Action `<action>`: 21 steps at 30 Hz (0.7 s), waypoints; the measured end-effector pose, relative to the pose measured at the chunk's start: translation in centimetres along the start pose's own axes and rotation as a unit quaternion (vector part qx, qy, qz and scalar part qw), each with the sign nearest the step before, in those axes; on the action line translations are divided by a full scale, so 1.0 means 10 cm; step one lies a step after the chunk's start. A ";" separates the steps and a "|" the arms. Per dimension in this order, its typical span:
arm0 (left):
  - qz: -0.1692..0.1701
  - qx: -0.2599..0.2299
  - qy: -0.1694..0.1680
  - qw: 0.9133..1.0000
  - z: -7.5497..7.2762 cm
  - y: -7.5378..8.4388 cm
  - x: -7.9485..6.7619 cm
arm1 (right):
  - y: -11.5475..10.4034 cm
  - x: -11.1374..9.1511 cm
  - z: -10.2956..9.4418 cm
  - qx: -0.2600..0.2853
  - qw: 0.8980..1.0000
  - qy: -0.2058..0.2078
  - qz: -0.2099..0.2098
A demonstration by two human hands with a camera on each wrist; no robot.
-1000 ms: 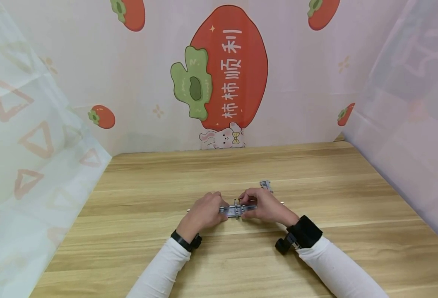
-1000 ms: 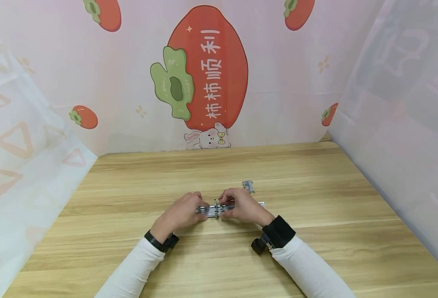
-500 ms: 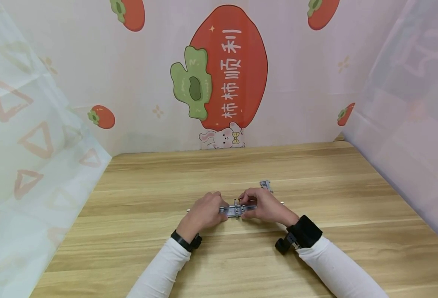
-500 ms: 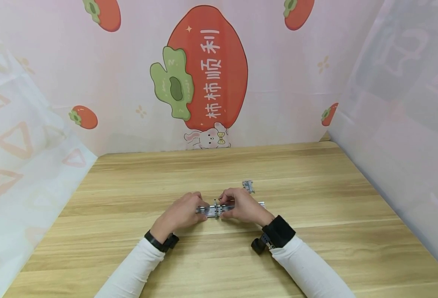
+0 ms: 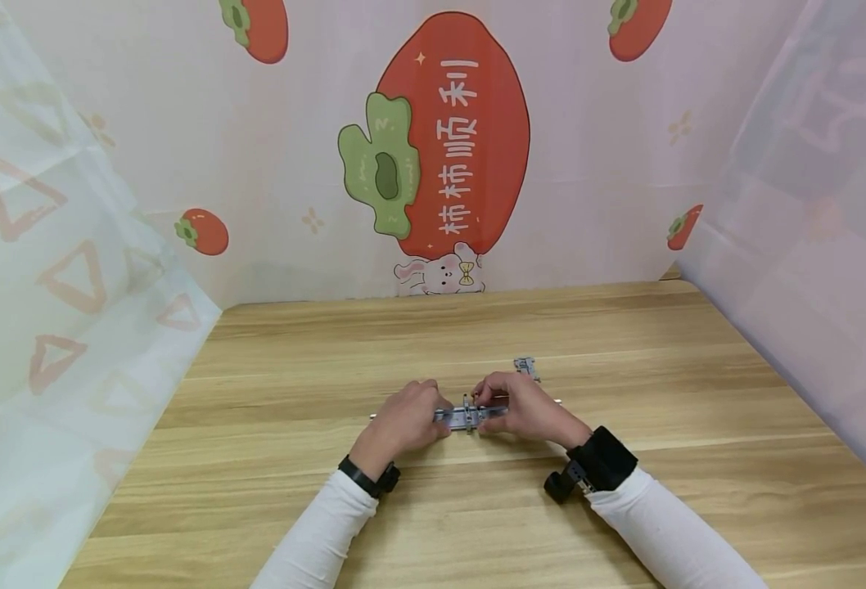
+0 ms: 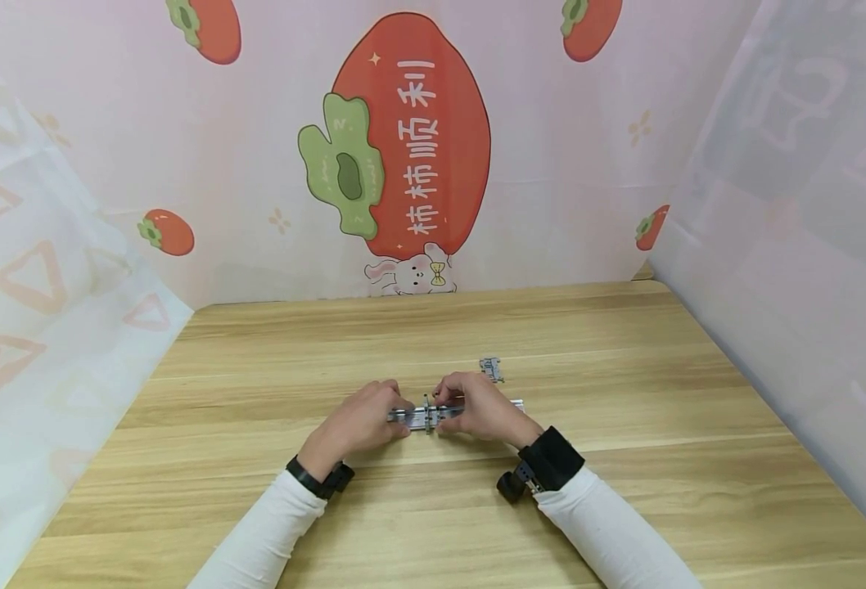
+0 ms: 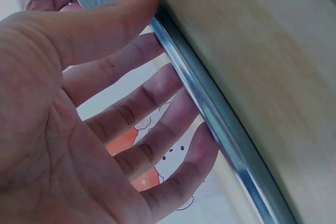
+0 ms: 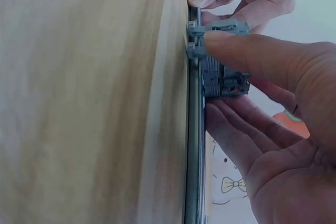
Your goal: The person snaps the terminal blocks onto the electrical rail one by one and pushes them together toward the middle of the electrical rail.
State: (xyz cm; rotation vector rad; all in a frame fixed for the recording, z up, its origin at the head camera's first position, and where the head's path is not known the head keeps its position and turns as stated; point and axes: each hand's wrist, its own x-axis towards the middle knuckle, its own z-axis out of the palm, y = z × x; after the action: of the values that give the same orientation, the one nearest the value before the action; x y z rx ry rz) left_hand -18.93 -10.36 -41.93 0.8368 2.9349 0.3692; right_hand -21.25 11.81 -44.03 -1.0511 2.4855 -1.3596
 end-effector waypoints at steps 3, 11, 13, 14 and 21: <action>0.001 -0.001 0.001 1.000 0.00 0.00 0.01 | 0.02 0.00 0.00 -0.008 1.000 0.003 -0.006; -0.002 -0.005 0.000 1.000 0.00 -0.01 0.01 | 0.02 0.00 0.00 -0.017 1.000 0.003 -0.001; -0.004 -0.008 0.001 1.000 0.00 -0.01 0.01 | 0.01 0.00 -0.01 -0.018 1.000 0.002 0.002; -0.004 -0.009 0.001 1.000 0.00 -0.01 0.01 | 0.01 0.00 -0.01 -0.019 1.000 0.002 0.003; 0.001 -0.009 0.002 1.000 0.00 -0.02 0.02 | -0.02 0.01 -0.02 -0.032 0.999 0.002 0.012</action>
State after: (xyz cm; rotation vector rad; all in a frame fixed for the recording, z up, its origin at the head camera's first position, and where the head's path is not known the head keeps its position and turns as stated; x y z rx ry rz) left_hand -19.22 -10.40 -41.94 0.8373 2.9309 0.3979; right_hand -21.31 11.78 -43.78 -1.0294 2.5522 -1.2847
